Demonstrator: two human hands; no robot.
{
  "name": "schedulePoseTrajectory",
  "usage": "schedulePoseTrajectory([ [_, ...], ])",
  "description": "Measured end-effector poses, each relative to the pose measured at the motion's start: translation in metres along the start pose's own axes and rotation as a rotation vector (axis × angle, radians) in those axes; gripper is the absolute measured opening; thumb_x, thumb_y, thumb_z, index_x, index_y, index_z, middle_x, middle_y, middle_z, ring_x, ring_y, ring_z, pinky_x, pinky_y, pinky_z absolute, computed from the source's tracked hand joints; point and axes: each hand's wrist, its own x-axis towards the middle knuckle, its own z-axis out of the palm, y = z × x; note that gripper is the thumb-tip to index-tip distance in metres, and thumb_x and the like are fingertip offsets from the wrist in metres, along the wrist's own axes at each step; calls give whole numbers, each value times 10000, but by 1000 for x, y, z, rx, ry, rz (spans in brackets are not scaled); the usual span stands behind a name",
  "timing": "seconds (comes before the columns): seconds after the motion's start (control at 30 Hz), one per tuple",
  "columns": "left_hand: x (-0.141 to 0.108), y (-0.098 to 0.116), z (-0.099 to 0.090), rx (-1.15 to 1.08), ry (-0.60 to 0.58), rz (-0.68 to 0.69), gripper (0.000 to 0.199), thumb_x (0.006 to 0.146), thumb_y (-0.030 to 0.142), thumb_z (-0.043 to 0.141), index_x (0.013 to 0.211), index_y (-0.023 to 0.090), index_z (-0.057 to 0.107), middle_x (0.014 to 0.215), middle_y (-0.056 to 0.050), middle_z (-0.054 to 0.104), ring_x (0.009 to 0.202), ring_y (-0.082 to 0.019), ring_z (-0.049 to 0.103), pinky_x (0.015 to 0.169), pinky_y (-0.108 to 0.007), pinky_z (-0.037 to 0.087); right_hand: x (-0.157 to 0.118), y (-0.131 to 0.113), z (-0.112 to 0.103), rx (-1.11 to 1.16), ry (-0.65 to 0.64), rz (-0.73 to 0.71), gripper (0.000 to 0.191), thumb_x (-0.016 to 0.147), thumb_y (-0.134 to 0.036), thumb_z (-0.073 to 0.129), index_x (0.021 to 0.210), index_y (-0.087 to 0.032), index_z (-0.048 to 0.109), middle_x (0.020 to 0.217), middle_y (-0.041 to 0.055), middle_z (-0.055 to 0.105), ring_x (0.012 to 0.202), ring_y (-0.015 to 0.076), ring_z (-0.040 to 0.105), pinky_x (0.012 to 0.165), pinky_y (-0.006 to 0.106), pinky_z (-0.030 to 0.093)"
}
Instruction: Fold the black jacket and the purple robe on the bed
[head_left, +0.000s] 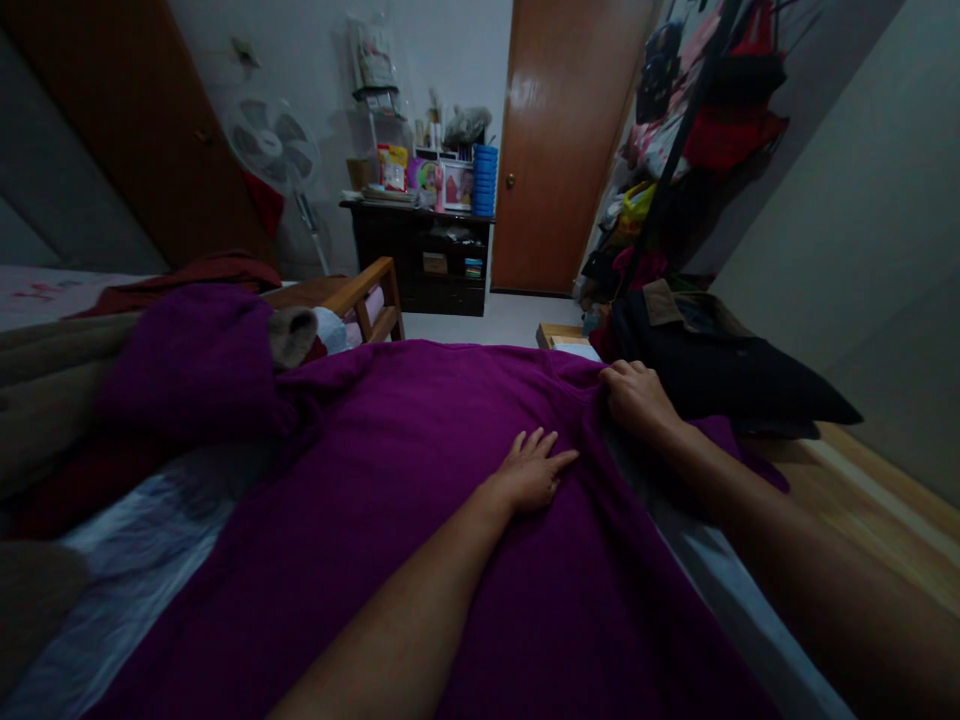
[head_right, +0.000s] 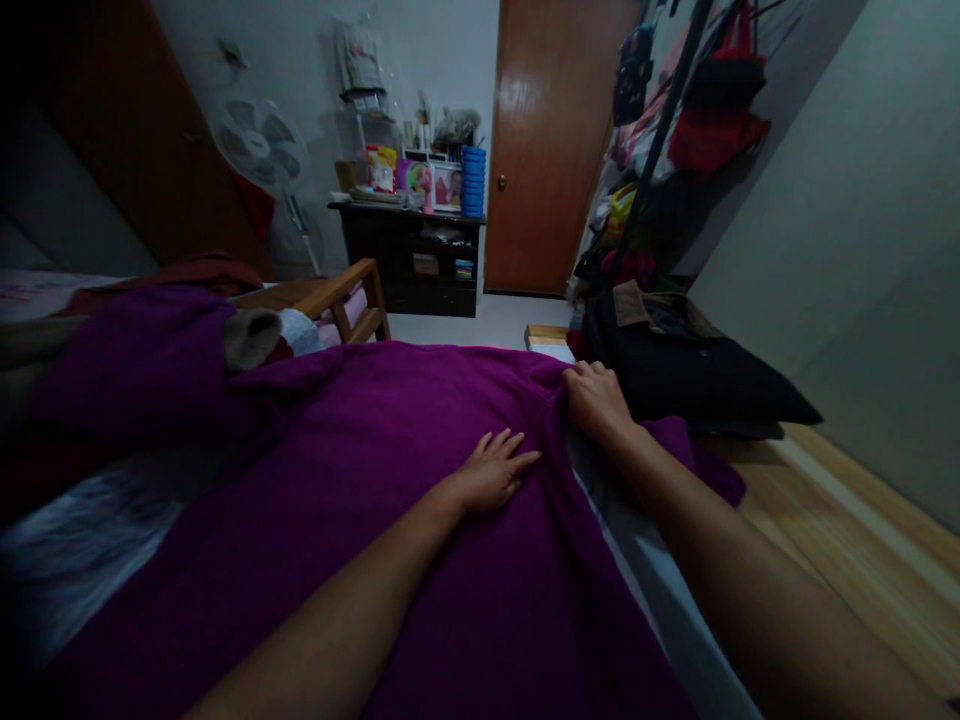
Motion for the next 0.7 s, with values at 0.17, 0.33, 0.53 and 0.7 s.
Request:
schedulePoseTrajectory([
  [0.17, 0, 0, -1, 0, -5, -3, 553, 925, 306, 423, 1468, 350, 328, 1589, -69, 225, 1462, -316, 140, 1152, -562, 131, -8, -4, -5, 247, -208, 184, 243, 918, -232, 424, 910, -149, 652, 887, 103, 687, 788, 192, 615, 676, 263, 368],
  [0.33, -1, 0, -2, 13, -4, 1, 559, 921, 312, 431, 1469, 345, 327, 1587, -77, 228, 1460, -320, 143, 1152, -560, 128, -4, -9, 11, 484, -127, 379, 257, 872, -237, 512, 1102, -128, 544, 911, 100, 683, 763, 185, 630, 641, 244, 396],
  [0.53, -1, -1, -1, 15, 2, 11, 554, 921, 316, 429, 1465, 350, 335, 1586, -82, 230, 1458, -323, 152, 1150, -563, 131, 9, -25, 12, 465, -172, 469, 456, 782, -175, 612, 1197, -88, 446, 993, 151, 672, 858, 234, 653, 690, 270, 441],
  [0.7, 0, -2, 0, -6, -6, 4, 592, 915, 300, 444, 1478, 385, 282, 1602, -43, 183, 1466, -305, 124, 1154, -558, 127, 8, -32, -2, 224, -209, 378, 392, 861, -105, 464, 1250, -104, 413, 1058, 191, 659, 949, 272, 659, 759, 320, 459],
])
